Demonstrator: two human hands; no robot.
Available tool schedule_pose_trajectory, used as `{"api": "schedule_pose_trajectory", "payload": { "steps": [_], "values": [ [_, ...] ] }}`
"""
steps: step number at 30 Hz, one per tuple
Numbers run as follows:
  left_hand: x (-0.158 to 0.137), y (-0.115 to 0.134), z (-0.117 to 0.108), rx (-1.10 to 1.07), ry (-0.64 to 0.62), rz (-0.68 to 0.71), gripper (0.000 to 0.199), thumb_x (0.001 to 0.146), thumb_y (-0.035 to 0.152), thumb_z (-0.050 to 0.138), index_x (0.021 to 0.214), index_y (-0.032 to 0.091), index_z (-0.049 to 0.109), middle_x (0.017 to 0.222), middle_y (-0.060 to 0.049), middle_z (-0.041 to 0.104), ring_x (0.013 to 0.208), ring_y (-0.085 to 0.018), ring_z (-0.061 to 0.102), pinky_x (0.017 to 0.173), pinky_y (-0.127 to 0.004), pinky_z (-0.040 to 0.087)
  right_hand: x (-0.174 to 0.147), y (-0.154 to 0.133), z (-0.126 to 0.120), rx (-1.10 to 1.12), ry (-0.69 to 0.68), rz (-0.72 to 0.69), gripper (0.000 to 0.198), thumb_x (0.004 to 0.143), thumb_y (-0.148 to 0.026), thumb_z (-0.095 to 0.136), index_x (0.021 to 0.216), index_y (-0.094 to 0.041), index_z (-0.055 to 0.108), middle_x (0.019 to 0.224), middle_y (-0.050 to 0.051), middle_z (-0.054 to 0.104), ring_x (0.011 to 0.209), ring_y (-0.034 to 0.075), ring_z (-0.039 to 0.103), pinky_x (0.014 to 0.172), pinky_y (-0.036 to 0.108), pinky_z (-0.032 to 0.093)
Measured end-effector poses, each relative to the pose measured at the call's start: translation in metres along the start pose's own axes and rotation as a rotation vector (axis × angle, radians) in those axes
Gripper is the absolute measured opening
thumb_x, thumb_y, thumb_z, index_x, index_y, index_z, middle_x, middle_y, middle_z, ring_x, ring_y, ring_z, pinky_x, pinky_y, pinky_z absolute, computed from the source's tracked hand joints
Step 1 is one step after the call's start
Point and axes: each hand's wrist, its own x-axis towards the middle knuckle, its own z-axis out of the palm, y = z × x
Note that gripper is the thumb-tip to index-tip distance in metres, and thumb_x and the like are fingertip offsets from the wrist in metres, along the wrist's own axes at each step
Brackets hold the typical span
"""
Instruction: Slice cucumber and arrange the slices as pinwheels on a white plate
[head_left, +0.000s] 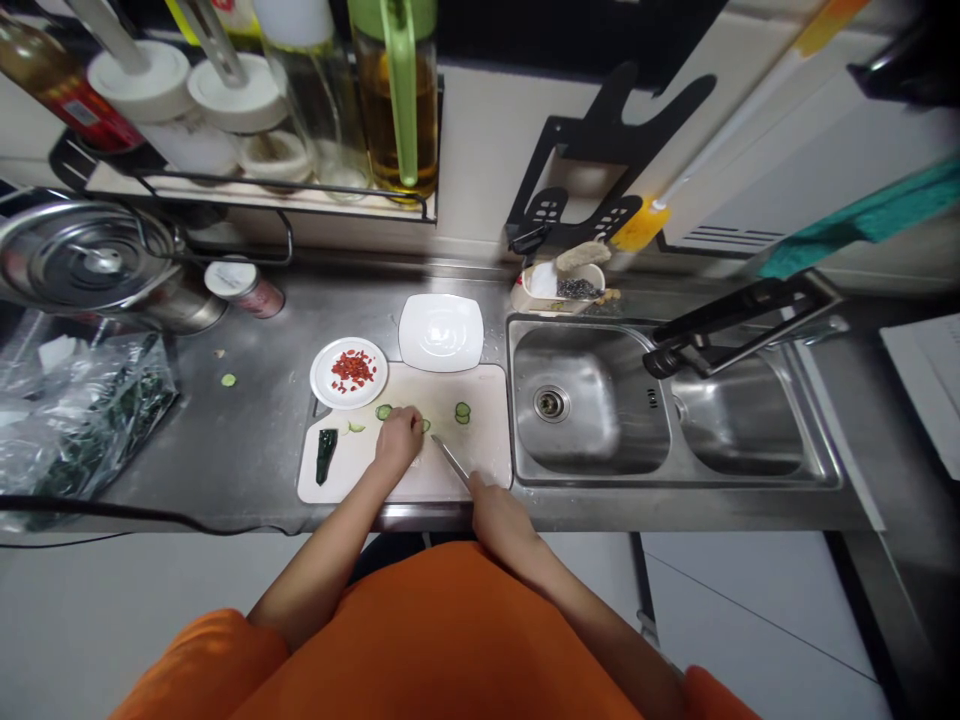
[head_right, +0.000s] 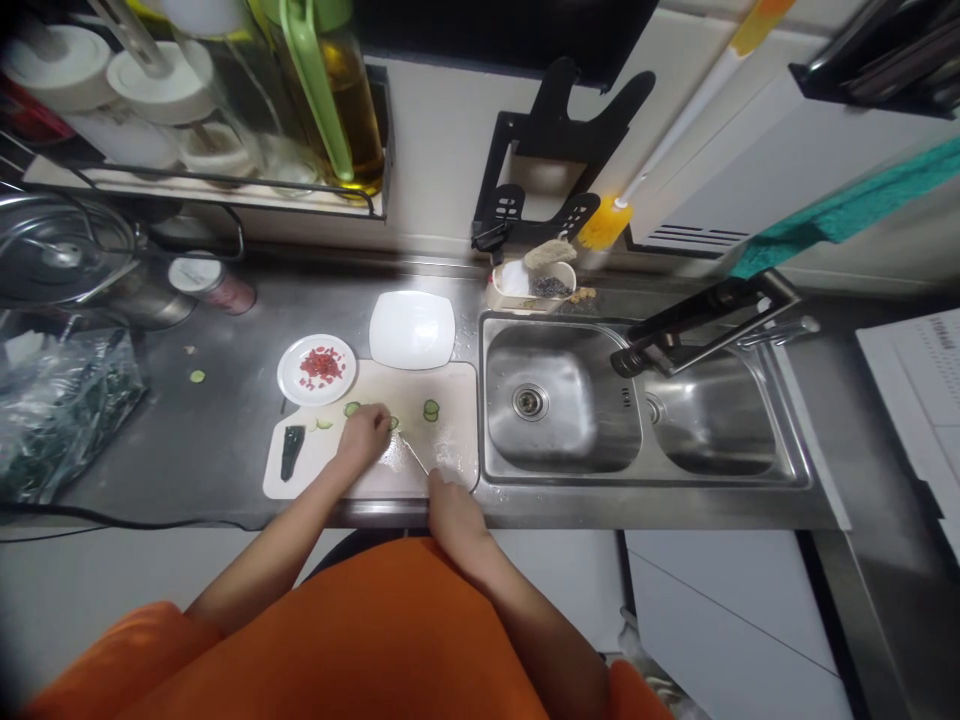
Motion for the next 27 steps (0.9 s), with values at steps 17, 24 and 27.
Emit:
{"api": "schedule_pose_trajectory", "payload": {
  "steps": [17, 24, 27],
  "values": [
    [-0.007, -0.023, -0.031, -0.068, 0.084, -0.044, 0.016, 0.084, 0.018, 0.041, 0.083, 0.019, 0.057, 0.083, -0.004, 0.064, 0.076, -0.017, 0.057, 0.071, -0.027, 0.041, 0.001, 0.003, -0.001, 0.008, -0.022, -0.010, 0.040, 0.081, 0.001, 0.032, 0.116, -0.013, 0.044, 0.089, 0.014, 0.064, 0.091, 0.024, 0.063, 0.066, 0.028, 0.044],
    [-0.005, -0.039, -0.047, 0.121, 0.163, -0.140, 0.021, 0.085, 0.023, 0.044, 0.092, 0.019, 0.063, 0.088, -0.007, 0.066, 0.080, -0.021, 0.058, 0.070, -0.030, 0.040, 0.000, 0.002, -0.003, -0.002, -0.017, -0.005, 0.039, 0.082, 0.001, 0.033, 0.117, -0.014, 0.044, 0.087, 0.012, 0.063, 0.089, 0.022, 0.063, 0.066, 0.027, 0.043],
    [-0.010, -0.035, -0.044, 0.139, 0.247, -0.061, 0.023, 0.086, 0.024, 0.044, 0.095, 0.019, 0.065, 0.095, -0.008, 0.065, 0.087, -0.022, 0.058, 0.073, -0.030, 0.041, -0.001, 0.001, -0.004, 0.001, -0.018, 0.004, 0.039, 0.083, 0.000, 0.033, 0.118, -0.015, 0.044, 0.088, 0.012, 0.064, 0.089, 0.022, 0.063, 0.066, 0.026, 0.042]
  ]
}}
